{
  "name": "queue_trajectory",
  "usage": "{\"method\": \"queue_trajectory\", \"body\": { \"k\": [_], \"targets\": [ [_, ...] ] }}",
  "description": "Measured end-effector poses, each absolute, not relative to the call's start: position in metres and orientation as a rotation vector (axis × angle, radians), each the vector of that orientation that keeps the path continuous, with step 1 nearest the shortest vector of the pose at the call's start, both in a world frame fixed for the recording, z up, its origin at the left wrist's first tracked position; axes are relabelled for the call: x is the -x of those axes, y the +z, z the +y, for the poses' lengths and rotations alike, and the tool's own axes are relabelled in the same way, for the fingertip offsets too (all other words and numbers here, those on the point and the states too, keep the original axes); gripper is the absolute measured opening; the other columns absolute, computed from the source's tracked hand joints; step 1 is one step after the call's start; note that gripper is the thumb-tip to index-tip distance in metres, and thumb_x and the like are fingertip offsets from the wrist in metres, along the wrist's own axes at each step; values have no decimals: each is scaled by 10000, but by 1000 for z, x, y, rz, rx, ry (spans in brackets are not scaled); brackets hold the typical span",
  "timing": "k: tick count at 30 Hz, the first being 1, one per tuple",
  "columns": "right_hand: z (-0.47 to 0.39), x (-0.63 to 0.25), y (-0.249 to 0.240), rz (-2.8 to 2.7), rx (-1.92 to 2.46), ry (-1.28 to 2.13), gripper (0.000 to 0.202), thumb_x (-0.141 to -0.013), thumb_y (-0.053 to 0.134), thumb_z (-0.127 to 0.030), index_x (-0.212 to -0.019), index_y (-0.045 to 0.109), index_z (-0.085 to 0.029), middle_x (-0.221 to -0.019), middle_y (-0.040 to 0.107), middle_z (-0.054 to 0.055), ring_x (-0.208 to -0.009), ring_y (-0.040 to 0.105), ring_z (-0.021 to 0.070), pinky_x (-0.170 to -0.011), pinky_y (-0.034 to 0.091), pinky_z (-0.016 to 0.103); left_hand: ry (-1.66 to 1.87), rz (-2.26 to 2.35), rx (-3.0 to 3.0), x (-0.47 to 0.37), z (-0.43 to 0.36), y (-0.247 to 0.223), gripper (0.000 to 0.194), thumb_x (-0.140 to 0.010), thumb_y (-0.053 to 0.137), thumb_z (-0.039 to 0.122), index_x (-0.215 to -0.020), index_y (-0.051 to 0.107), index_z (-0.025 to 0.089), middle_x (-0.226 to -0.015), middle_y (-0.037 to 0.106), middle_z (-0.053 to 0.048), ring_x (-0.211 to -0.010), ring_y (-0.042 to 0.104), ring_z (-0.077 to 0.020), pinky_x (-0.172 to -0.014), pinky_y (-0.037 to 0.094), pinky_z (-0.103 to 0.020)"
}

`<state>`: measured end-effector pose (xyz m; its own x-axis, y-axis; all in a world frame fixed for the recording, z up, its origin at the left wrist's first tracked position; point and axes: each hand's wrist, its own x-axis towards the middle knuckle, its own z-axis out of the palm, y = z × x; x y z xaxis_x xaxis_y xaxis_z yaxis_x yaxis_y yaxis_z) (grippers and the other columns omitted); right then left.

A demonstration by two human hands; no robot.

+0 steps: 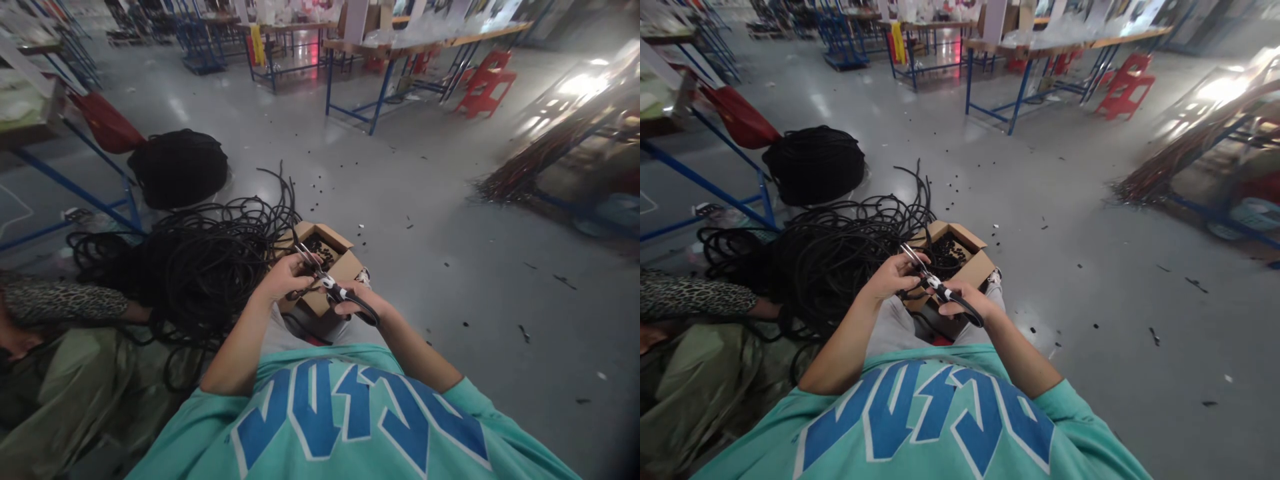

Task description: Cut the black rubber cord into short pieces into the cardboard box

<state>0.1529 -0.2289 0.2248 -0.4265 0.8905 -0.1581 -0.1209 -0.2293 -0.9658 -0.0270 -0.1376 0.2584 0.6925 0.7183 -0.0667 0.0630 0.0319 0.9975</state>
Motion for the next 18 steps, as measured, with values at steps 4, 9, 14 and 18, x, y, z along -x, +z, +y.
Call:
{"method": "queue_trajectory", "body": {
  "k": [4,9,14,18],
  "targets": [
    [-230,-154,230,-1279,915,1728,548,-569,713,-347,-1054,567,-138,-700,526,-4,-628,453,109,-570,352,234,526,686,-1477,25,-142,263,373,-558,572,116,-931,569,125,-843,618,-36,-756,570,-129,-703,440,-232],
    [-231,-154,230,-1281,1005,1652,521,-545,719,-339,-1005,591,-130,-625,477,-32,-569,409,84,-533,323,217,504,686,-1404,24,-147,260,394,-590,571,135,-982,529,136,-799,582,-14,-601,507,-74,-550,398,-185],
    [-232,-156,234,-1330,1087,1583,450,-547,702,-282,-960,620,-122,-603,488,-34,-526,408,71,-488,316,201,487,665,-1425,23,-148,260,401,-607,568,140,-1004,506,137,-774,543,-3,-558,454,-53,-491,346,-172],
    [-232,-154,235,-1305,1218,1569,439,-569,671,-266,-982,619,-124,-551,477,-47,-438,367,49,-412,271,185,533,699,-1420,20,-147,258,375,-587,578,130,-957,516,129,-762,539,0,-643,499,-74,-551,375,-173]
  ]
}}
